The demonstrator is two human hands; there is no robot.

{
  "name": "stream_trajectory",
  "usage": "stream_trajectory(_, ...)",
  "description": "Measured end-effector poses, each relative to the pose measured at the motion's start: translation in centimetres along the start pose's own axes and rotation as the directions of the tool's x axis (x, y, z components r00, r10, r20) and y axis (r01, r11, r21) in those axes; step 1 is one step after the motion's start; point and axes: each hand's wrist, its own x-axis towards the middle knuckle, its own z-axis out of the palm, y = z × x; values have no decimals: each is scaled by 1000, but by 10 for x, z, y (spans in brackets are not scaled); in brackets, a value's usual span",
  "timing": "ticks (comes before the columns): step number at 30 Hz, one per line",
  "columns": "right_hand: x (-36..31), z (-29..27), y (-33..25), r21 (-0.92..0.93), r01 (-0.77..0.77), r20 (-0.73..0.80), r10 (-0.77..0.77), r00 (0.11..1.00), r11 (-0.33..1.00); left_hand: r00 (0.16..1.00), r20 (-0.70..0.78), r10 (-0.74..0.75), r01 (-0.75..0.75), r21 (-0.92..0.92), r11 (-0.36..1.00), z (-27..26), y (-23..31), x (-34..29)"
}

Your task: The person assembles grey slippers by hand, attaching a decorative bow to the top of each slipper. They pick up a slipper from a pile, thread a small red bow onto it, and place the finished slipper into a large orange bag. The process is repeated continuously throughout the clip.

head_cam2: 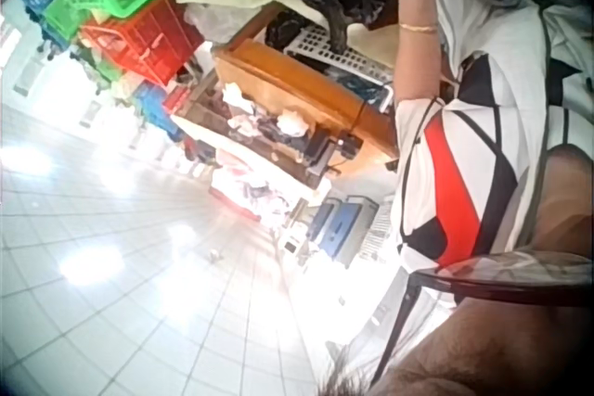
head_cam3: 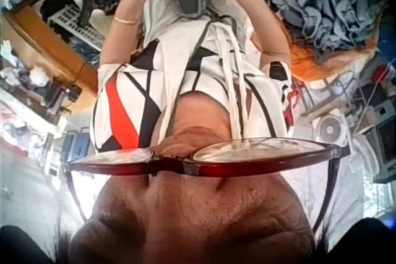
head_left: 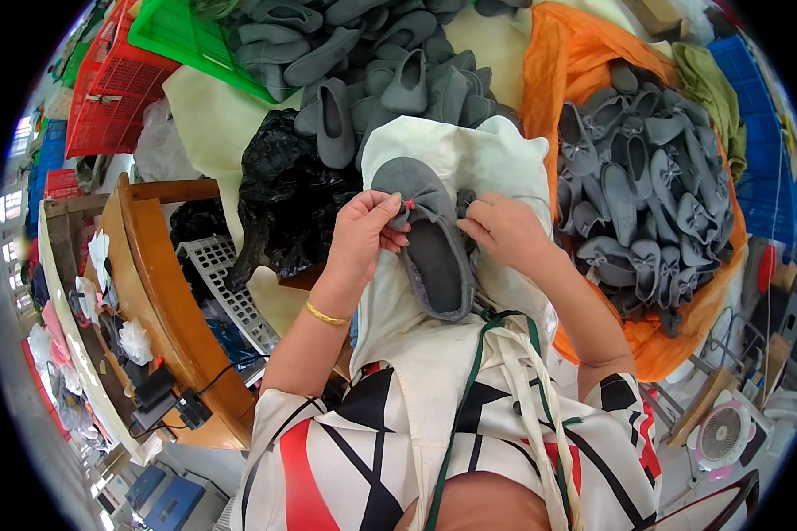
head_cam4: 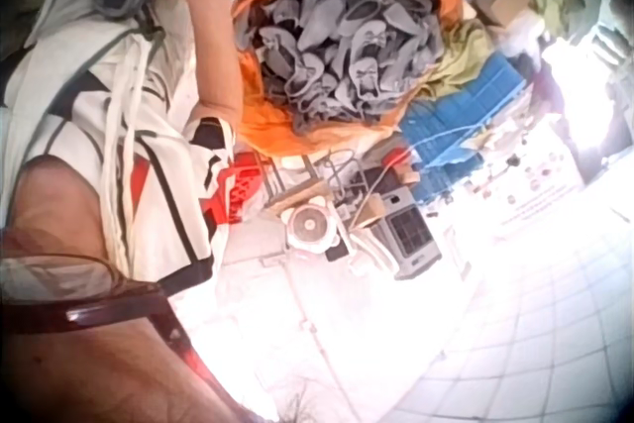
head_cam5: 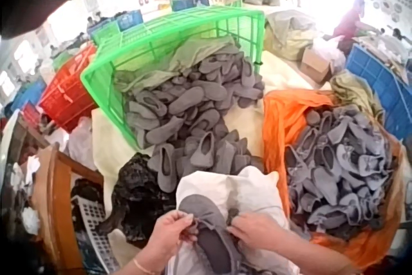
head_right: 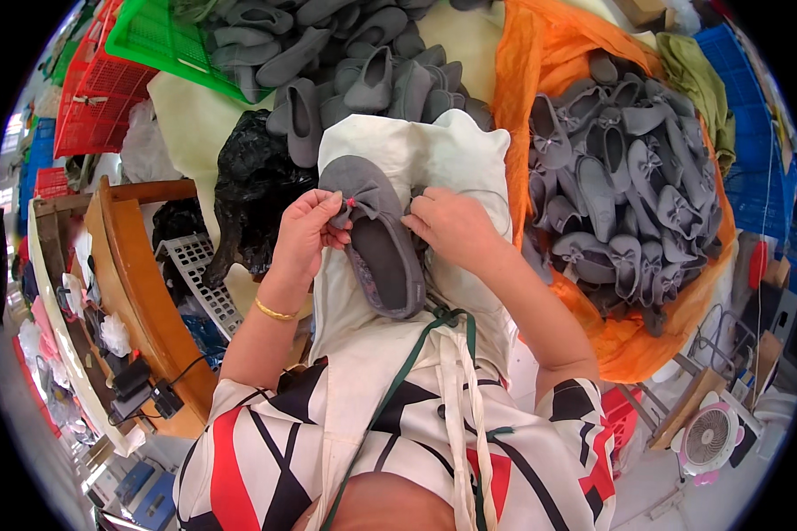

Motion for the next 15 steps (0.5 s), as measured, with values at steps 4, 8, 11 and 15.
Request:
stream_trajectory(4, 0, 10, -2, -210, 21, -52, -33, 998, 977, 1000, 0, 19, -19, 3, 1000, 0, -4, 1)
stream_trajectory(8, 20, 17, 7, -325, -135, -236, 58, 970, 936, 999, -24, 21, -21, -12, 1000, 3, -4, 1)
stream_trajectory(11, 45, 9, 6, 33, -203, -485, 194, 853, 979, 999, -49, 23, -24, -13, 1000, 3, -5, -1)
stream_trajectory(15, 55, 17, -31, 996, 82, -81, 743, 664, 36, 998, -44, 47, -48, -14, 999, 1, -7, 2)
